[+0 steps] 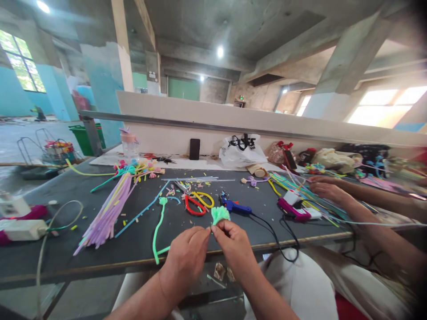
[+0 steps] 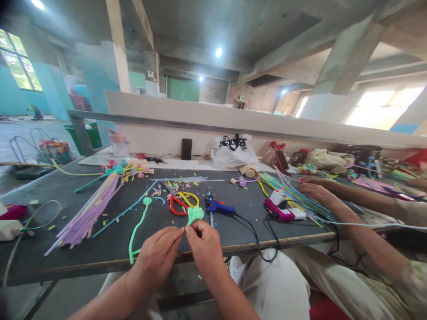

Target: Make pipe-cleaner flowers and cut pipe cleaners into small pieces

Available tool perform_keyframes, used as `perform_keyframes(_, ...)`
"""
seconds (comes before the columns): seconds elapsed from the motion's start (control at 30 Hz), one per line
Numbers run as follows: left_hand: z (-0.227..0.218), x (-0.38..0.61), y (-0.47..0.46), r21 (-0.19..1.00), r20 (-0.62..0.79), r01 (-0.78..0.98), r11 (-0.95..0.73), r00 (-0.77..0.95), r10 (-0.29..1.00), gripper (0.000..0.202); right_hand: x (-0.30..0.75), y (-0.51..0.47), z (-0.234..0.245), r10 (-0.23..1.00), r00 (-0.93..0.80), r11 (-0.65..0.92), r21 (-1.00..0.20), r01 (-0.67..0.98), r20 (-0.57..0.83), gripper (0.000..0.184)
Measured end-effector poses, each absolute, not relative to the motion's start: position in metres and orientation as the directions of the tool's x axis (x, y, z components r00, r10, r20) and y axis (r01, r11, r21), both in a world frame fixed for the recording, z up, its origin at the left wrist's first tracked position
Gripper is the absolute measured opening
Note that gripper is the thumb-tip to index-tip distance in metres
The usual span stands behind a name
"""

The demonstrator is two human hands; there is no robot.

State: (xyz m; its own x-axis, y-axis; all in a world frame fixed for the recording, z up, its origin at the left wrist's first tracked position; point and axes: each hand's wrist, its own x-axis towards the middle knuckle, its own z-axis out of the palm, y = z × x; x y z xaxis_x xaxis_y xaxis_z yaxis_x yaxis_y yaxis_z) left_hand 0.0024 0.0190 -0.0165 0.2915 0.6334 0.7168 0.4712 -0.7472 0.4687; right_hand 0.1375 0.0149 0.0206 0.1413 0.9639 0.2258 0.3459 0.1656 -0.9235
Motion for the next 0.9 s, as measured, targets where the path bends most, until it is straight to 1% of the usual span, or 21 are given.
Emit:
perform_keyframes(0.03, -0.013, 0.003, 0.017, 0.613, 0.631, 0.41, -0.676, 0.261, 0.731, 0.018, 0.14, 0.014, 0.022, 0.96, 0.12, 0.203, -0.925, 0.32, 0.252, 0.023)
perform_keyframes(0.07, -0.008, 0.004, 0.016, 0.755, 0.505, 0.336, -0.563, 0.25, 0.826, 0.02, 0.143, 0.012, 0.024, 0.955, 0.096, 0.243, -0.923, 0.299, 0.282, 0.023)
perform_keyframes(0.1, -0.002, 0.004, 0.014, 0.875, 0.349, 0.252, -0.414, 0.266, 0.899, 0.024, 0.146, 0.01, 0.025, 0.947, 0.07, 0.283, -0.915, 0.287, 0.315, 0.022)
perform_keyframes(0.13, 0.004, 0.005, 0.013, 0.958, 0.189, 0.147, -0.247, 0.328, 0.926, 0.028, 0.148, 0.009, 0.026, 0.94, 0.041, 0.314, -0.906, 0.282, 0.339, 0.022)
perform_keyframes(0.17, 0.009, 0.004, 0.012, 0.997, 0.056, 0.025, -0.073, 0.422, 0.905, 0.031, 0.15, 0.008, 0.027, 0.937, 0.005, 0.335, -0.902, 0.274, 0.35, 0.023)
perform_keyframes(0.2, 0.014, 0.004, 0.012, 0.992, -0.027, -0.091, 0.087, 0.519, 0.854, 0.032, 0.152, 0.006, 0.027, 0.935, -0.032, 0.348, -0.9, 0.261, 0.353, 0.023)
perform_keyframes(0.27, 0.02, 0.002, 0.012, 0.905, -0.079, -0.268, 0.331, 0.659, 0.748, 0.031, 0.155, 0.005, 0.025, 0.93, -0.097, 0.367, -0.9, 0.236, 0.354, 0.024)
perform_keyframes(0.3, 0.021, 0.001, 0.013, 0.854, -0.082, -0.323, 0.406, 0.688, 0.721, 0.029, 0.156, 0.005, 0.023, 0.924, -0.119, 0.381, -0.895, 0.232, 0.362, 0.025)
perform_keyframes(0.37, 0.019, -0.001, 0.014, 0.773, -0.101, -0.38, 0.507, 0.717, 0.69, 0.026, 0.159, 0.006, 0.02, 0.904, -0.145, 0.426, -0.872, 0.24, 0.402, 0.024)
perform_keyframes(0.43, 0.015, -0.003, 0.014, 0.724, -0.12, -0.398, 0.563, 0.731, 0.672, 0.022, 0.161, 0.009, 0.017, 0.89, -0.178, 0.453, -0.862, 0.229, 0.42, 0.023)
perform_keyframes(0.5, 0.011, -0.004, 0.015, 0.709, -0.119, -0.402, 0.58, 0.742, 0.66, 0.019, 0.162, 0.012, 0.014, 0.888, -0.2, 0.449, -0.874, 0.186, 0.414, 0.022)
perform_keyframes(0.6, 0.008, -0.004, 0.014, 0.715, -0.104, -0.423, 0.556, 0.722, 0.683, 0.016, 0.161, 0.014, 0.01, 0.91, -0.173, 0.401, -0.904, 0.146, 0.376, 0.02)
perform_keyframes(0.73, 0.007, -0.001, 0.013, 0.751, -0.119, -0.439, 0.493, 0.644, 0.756, 0.014, 0.156, 0.012, 0.012, 0.944, -0.094, 0.326, -0.935, 0.142, 0.315, 0.018)
perform_keyframes(0.83, 0.007, 0.001, 0.015, 0.826, -0.114, -0.41, 0.388, 0.553, 0.826, 0.017, 0.151, 0.009, 0.019, 0.958, -0.066, 0.286, -0.939, 0.19, 0.278, 0.02)
perform_keyframes(0.87, 0.007, 0.002, 0.015, 0.879, -0.093, -0.364, 0.309, 0.505, 0.858, 0.019, 0.149, 0.008, 0.021, 0.962, -0.055, 0.272, -0.937, 0.22, 0.266, 0.02)
perform_keyframes(0.9, 0.006, 0.003, 0.016, 0.94, -0.048, -0.282, 0.19, 0.445, 0.894, 0.021, 0.147, 0.008, 0.022, 0.966, -0.034, 0.256, -0.931, 0.261, 0.256, 0.019)
